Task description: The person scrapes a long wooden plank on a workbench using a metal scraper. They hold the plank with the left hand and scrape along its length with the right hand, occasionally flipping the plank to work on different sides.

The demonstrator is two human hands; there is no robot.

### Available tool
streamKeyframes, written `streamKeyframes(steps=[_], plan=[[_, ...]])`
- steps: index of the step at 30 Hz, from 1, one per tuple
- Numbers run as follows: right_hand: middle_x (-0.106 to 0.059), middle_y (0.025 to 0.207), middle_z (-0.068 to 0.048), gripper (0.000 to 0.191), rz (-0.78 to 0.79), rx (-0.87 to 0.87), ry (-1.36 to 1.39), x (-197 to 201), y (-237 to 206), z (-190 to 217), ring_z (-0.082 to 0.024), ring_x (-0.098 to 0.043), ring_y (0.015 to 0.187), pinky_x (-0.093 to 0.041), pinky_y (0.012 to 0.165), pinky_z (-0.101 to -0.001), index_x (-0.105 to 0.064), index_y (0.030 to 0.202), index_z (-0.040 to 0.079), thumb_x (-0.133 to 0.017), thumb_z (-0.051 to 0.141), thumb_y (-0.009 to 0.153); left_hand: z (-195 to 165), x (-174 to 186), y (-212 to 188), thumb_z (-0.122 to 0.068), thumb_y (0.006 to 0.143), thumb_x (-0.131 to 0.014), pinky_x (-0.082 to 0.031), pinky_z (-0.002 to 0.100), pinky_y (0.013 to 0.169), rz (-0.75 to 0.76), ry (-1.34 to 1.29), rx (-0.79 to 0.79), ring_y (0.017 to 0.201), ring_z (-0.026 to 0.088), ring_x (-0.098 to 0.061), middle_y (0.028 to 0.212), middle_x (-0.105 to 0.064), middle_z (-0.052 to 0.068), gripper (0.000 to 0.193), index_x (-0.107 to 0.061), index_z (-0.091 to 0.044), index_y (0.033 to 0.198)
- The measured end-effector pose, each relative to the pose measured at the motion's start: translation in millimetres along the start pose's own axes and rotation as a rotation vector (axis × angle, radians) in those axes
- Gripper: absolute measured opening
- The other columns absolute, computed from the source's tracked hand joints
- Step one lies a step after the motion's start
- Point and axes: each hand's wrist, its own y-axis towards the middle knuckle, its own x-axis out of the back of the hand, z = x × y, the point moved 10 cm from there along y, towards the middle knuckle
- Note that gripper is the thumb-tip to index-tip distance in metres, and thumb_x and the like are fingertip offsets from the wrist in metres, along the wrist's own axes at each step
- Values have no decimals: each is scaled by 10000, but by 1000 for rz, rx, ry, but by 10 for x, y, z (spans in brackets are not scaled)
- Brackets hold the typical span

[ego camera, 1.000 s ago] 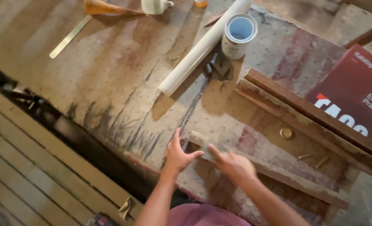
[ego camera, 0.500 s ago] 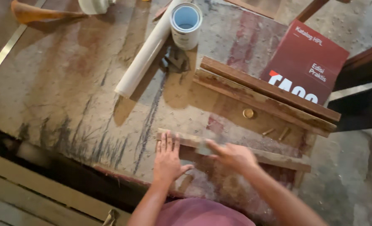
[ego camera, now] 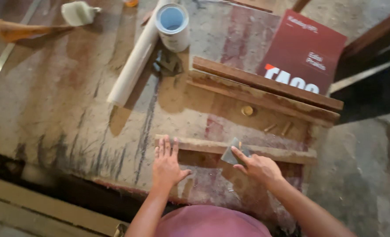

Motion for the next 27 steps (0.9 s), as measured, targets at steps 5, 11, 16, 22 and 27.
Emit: streamKeyframes(steps=[5,11,16,22,27], plan=[[-689,890,-179,789,8,-34,21,-203,-185,274,-347,-726,726,-584,626,-457,-195,1604,322,-491,649,950,-375,54,191,-434,865,-683,-222,523,1229,-168,131,-86,1481,355,-315,1591,-331,208,790,-367,-132,1524],[-674,1070,-140,544,-141,119,279,-98,-543,540,-341,-720,843,-573,655,-462,-484,1476,387,-611,430,949,-1074,-147,441,-148,927,-582,-301,709,1116,-216,-2,-337,1272,335,-518,1344,-561,120,513,-544,-223,1433],[-663,944,-128,756,-102,-34,489,89,-809,71,-379,-688,773,-551,669,-494,-465,1535,341,-725,458,835,-665,-274,490,-136,822,-638,-306,715,1086,-80,46,-380,1232,337,-534,1331,-571,65,554,-571,-243,1361],[-649,932,-98,627,-60,-45,241,32,-841,-36,-341,-688,745,-555,653,-464,-444,1521,413,-635,462,925,491,-7,353,-192,780,-691,-248,673,1141,-96,36,-133,1513,330,-308,1583,-379,67,713,-506,-351,1451],[-660,944,-159,643,-70,49,281,-302,-852,191,-367,-705,736,-569,623,-466,-420,1512,381,-632,464,911,182,-92,45,-505,815,-675,-153,662,1170,-183,-141,-5,1516,449,-115,1659,-112,225,869,-335,-241,1569]])
